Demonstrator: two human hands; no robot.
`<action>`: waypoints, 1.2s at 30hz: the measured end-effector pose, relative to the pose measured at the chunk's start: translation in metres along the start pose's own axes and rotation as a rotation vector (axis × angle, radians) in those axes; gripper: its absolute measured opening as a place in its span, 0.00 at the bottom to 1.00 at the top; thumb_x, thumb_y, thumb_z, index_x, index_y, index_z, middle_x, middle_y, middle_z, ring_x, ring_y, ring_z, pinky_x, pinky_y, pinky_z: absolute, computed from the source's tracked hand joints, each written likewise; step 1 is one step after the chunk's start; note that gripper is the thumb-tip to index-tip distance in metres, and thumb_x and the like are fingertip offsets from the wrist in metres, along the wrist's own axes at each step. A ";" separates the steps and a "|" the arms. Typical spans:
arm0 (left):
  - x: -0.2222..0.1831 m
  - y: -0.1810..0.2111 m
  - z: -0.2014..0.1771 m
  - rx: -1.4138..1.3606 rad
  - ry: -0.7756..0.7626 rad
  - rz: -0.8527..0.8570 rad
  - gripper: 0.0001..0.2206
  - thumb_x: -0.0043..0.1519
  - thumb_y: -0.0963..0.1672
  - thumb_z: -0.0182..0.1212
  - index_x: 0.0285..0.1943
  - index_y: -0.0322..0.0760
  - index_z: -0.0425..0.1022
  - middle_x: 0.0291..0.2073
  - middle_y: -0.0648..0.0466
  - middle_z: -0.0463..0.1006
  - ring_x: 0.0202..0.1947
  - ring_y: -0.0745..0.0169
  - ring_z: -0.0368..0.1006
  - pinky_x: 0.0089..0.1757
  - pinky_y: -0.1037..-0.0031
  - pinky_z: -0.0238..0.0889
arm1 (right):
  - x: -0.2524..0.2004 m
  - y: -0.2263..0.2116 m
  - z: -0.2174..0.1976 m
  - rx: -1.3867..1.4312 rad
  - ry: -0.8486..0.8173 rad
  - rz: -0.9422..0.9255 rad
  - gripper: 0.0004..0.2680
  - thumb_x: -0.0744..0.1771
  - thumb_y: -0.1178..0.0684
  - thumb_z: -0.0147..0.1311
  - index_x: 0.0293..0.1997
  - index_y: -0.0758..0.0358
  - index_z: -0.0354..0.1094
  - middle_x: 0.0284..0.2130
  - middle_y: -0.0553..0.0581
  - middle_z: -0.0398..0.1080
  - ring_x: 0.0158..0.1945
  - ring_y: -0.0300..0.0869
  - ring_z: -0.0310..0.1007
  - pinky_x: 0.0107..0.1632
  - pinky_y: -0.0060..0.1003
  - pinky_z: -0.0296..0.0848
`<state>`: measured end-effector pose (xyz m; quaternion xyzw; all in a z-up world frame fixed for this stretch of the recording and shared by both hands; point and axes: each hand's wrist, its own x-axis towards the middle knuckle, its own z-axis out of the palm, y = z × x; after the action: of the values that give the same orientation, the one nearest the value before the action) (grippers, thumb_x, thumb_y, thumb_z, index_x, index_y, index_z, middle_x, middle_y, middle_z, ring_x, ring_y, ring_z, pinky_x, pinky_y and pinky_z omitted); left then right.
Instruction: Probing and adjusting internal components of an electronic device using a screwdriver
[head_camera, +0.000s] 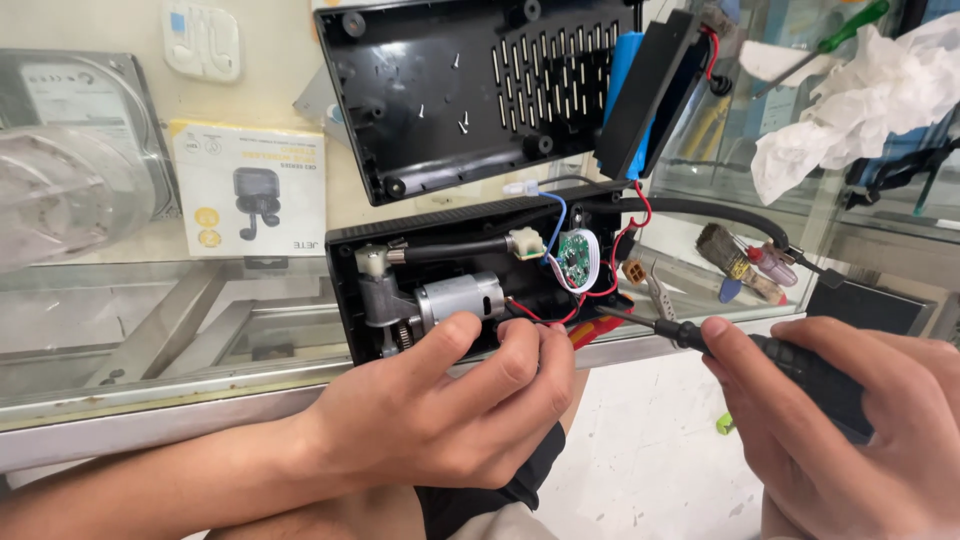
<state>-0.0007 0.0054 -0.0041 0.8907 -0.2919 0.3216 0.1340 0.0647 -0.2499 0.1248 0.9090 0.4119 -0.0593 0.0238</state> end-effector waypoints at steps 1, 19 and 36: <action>0.000 0.000 0.000 0.003 -0.001 -0.002 0.11 0.71 0.43 0.48 0.46 0.46 0.80 0.43 0.63 0.77 0.40 0.73 0.68 0.41 0.79 0.57 | 0.002 0.001 -0.001 0.000 0.001 -0.003 0.07 0.70 0.62 0.62 0.54 0.63 0.79 0.36 0.64 0.70 0.23 0.48 0.62 0.32 0.42 0.62; -0.002 -0.001 0.003 -0.010 -0.015 -0.021 0.13 0.72 0.44 0.46 0.47 0.42 0.80 0.43 0.63 0.76 0.40 0.73 0.68 0.42 0.79 0.56 | 0.013 0.000 0.001 0.025 -0.102 -0.013 0.11 0.70 0.63 0.58 0.59 0.60 0.76 0.31 0.64 0.68 0.21 0.49 0.57 0.29 0.39 0.59; -0.002 -0.005 0.002 -0.002 -0.007 -0.027 0.12 0.72 0.43 0.47 0.44 0.42 0.79 0.42 0.63 0.75 0.40 0.74 0.67 0.42 0.81 0.55 | 0.001 -0.017 0.003 -0.018 -0.297 0.357 0.17 0.64 0.64 0.58 0.53 0.42 0.81 0.29 0.46 0.70 0.19 0.41 0.63 0.31 0.34 0.61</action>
<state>0.0020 0.0088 -0.0071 0.8955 -0.2809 0.3162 0.1383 0.0528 -0.2384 0.1218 0.9484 0.2373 -0.1836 0.1025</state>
